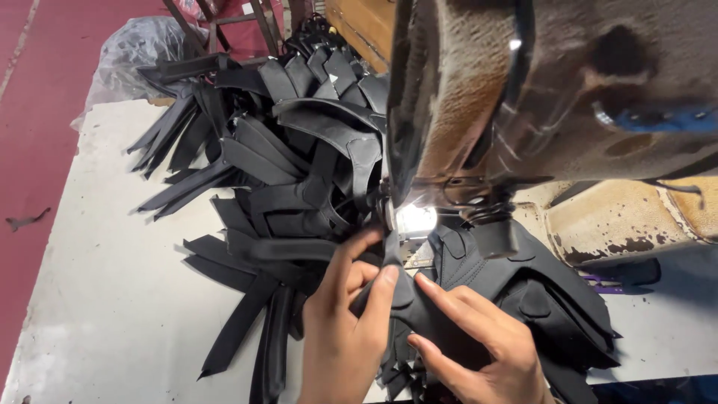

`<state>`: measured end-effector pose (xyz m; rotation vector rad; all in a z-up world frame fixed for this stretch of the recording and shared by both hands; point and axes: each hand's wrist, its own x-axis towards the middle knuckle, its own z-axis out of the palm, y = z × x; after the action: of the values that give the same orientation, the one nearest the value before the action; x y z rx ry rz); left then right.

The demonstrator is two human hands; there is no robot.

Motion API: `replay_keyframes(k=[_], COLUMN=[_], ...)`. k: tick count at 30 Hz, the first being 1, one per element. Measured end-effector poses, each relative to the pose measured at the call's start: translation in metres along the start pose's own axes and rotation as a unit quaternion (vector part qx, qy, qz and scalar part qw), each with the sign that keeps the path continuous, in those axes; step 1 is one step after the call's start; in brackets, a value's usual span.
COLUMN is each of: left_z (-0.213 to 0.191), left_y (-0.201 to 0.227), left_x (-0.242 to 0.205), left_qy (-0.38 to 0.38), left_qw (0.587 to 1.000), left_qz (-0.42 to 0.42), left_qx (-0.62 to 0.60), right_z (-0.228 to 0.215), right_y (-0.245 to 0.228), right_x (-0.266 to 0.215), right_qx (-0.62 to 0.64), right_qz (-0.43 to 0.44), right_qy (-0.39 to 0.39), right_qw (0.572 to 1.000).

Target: Stitching together pre-cut black material components using an industrial sewing machine to assemble shoe uppers.

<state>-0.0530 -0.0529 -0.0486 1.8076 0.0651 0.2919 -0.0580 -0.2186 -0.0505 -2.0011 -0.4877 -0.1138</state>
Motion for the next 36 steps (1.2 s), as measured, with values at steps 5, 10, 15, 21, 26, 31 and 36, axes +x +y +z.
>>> replay_keyframes(k=[5, 10, 15, 21, 26, 31, 36], left_z=[-0.011, -0.012, -0.007, -0.007, -0.011, -0.014, -0.017], left_y=[0.011, 0.010, 0.006, 0.004, 0.014, 0.003, -0.011], left_x=[0.006, 0.018, 0.034, 0.053, 0.070, 0.077, 0.064], left_qy=[0.017, 0.009, 0.004, -0.018, -0.053, -0.075, -0.046], left_qw=[0.997, 0.998, 0.991, 0.997, 0.997, 0.997, 0.995], left_qz=[-0.043, -0.065, -0.114, -0.065, -0.025, 0.008, -0.017], left_qx=[0.066, 0.008, -0.074, -0.048, 0.042, -0.011, -0.084], right_z=[-0.005, -0.001, 0.003, 0.009, 0.011, 0.013, 0.010], right_y=[-0.002, -0.003, 0.000, 0.002, 0.002, 0.002, -0.009], right_x=[0.011, 0.019, 0.030, 0.035, 0.042, 0.048, 0.058], right_qx=[-0.048, -0.070, -0.078, -0.069, -0.068, -0.088, -0.105], right_qz=[0.001, -0.005, -0.016, -0.012, -0.018, -0.025, -0.033], right_qy=[0.003, 0.024, 0.048, 0.074, 0.092, 0.101, 0.066], right_qw=[0.999, 0.997, 0.996, 0.995, 0.993, 0.991, 0.992])
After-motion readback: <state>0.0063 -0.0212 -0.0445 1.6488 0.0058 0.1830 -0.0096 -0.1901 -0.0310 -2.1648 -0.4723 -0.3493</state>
